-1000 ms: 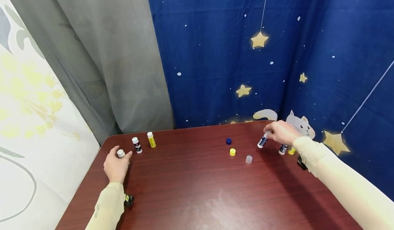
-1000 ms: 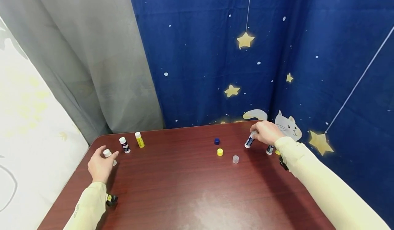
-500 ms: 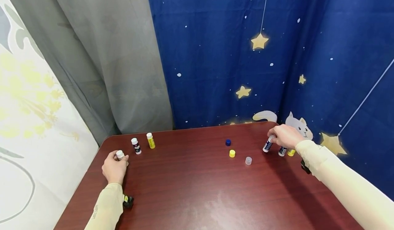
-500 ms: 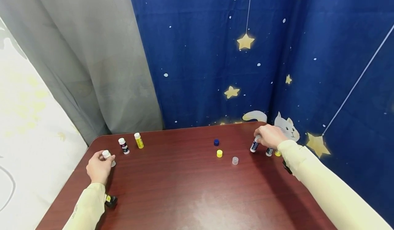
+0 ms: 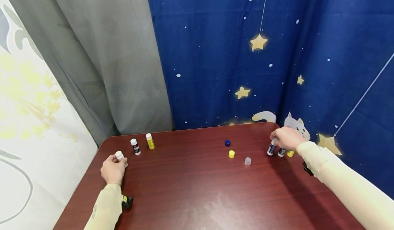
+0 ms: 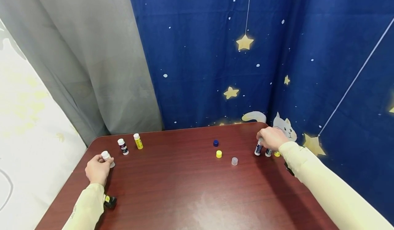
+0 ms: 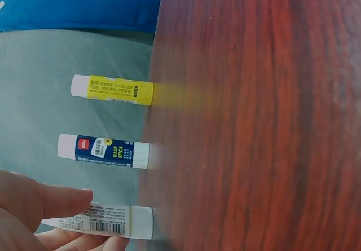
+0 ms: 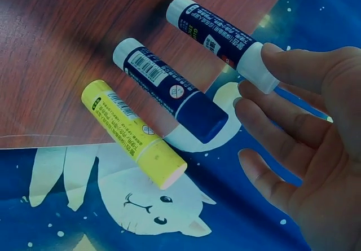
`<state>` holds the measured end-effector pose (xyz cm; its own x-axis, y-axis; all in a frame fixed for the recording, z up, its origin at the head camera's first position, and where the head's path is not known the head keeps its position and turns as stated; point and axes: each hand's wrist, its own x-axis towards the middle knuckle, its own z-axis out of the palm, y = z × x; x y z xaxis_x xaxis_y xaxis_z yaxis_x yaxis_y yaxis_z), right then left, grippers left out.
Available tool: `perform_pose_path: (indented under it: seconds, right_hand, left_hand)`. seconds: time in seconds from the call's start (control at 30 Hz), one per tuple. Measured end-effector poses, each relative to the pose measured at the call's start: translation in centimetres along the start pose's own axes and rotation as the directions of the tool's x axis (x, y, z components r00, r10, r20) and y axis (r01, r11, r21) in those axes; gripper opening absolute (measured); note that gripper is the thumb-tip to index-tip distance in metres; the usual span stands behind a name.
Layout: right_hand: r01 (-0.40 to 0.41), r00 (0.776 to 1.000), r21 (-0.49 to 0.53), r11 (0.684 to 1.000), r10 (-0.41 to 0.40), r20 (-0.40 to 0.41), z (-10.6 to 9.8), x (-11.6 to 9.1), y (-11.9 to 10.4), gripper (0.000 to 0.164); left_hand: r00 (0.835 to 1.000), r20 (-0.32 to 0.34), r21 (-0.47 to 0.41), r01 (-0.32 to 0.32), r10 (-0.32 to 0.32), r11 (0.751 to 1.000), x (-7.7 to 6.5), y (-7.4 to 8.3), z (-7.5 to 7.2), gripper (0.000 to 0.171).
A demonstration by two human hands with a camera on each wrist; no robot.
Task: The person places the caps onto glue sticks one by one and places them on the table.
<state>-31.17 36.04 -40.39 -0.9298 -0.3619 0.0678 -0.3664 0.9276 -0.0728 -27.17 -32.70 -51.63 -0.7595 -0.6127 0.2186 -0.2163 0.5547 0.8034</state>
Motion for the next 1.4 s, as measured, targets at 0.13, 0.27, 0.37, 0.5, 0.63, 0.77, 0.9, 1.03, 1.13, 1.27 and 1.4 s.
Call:
perform_pose_path:
  seconds: [0.13, 0.27, 0.37, 0.5, 0.63, 0.77, 0.9, 1.03, 1.13, 1.27, 1.4]
  right_hand:
    - [0.009, 1.000, -0.024, 1.000, -0.009, -0.005, 0.3, 0.0, 0.2, 0.012]
    - [0.013, 1.000, -0.044, 0.999, -0.013, -0.005, 0.5, 0.1, 0.4, 0.011]
    - [0.014, 1.000, -0.053, 0.998, -0.014, -0.002, 0.6, 0.1, 0.5, 0.011]
    - [0.012, 1.000, -0.049, 0.999, -0.012, 0.011, 0.9, 0.0, 0.6, 0.012]
    - [0.008, 1.000, -0.039, 0.999, -0.007, 0.012, 0.9, 0.0, 0.6, 0.012]
    - [0.015, 1.000, -0.042, 0.999, -0.015, 0.001, 0.8, 0.0, 0.5, 0.013]
    - [0.009, 1.000, -0.038, 0.999, -0.009, 0.007, 0.8, 0.1, 0.4, 0.014]
    - [-0.014, 1.000, -0.024, 1.000, 0.014, 0.021, 1.0, 0.1, 0.5, 0.015]
    - [-0.020, 1.000, -0.014, 1.000, 0.021, 0.010, 1.0, 0.1, 0.5, 0.015]
    - [0.008, 0.999, -0.006, 1.000, -0.008, -0.043, 1.0, 0.2, 0.6, 0.018]
    - [0.058, 0.993, -0.021, 0.998, -0.059, -0.098, 0.5, 0.2, 0.0, 0.021]
  left_hand:
    - [1.000, 0.001, -0.003, 0.005, -0.005, 1.000, 0.0, -0.2, 0.0, 0.039]
    - [1.000, -0.001, -0.007, 0.005, -0.005, 1.000, 0.0, -0.3, 0.2, 0.038]
    - [1.000, -0.002, -0.010, 0.021, -0.021, 1.000, 0.0, -0.4, 0.2, 0.037]
    - [1.000, -0.003, -0.010, 0.030, -0.030, 1.000, 0.0, -0.3, 0.1, 0.036]
    - [1.000, -0.005, -0.024, 0.019, -0.019, 1.000, 0.0, 0.0, 0.1, 0.034]
    - [1.000, -0.016, -0.033, 0.010, -0.011, 0.999, -0.1, 0.2, 0.0, 0.034]
    - [1.000, -0.024, -0.032, 0.000, -0.001, 0.999, -0.2, 0.3, -0.1, 0.034]
    - [1.000, -0.020, -0.044, -0.006, 0.005, 0.999, -0.4, 0.5, -0.2, 0.037]
    - [1.000, -0.023, -0.050, -0.009, 0.008, 0.999, -0.4, 0.8, -0.3, 0.038]
    - [0.999, -0.041, -0.056, -0.019, 0.017, 0.998, -0.4, 1.2, -0.5, 0.039]
    - [0.998, -0.053, -0.063, -0.034, 0.031, 0.997, -0.4, 1.7, -0.7, 0.041]
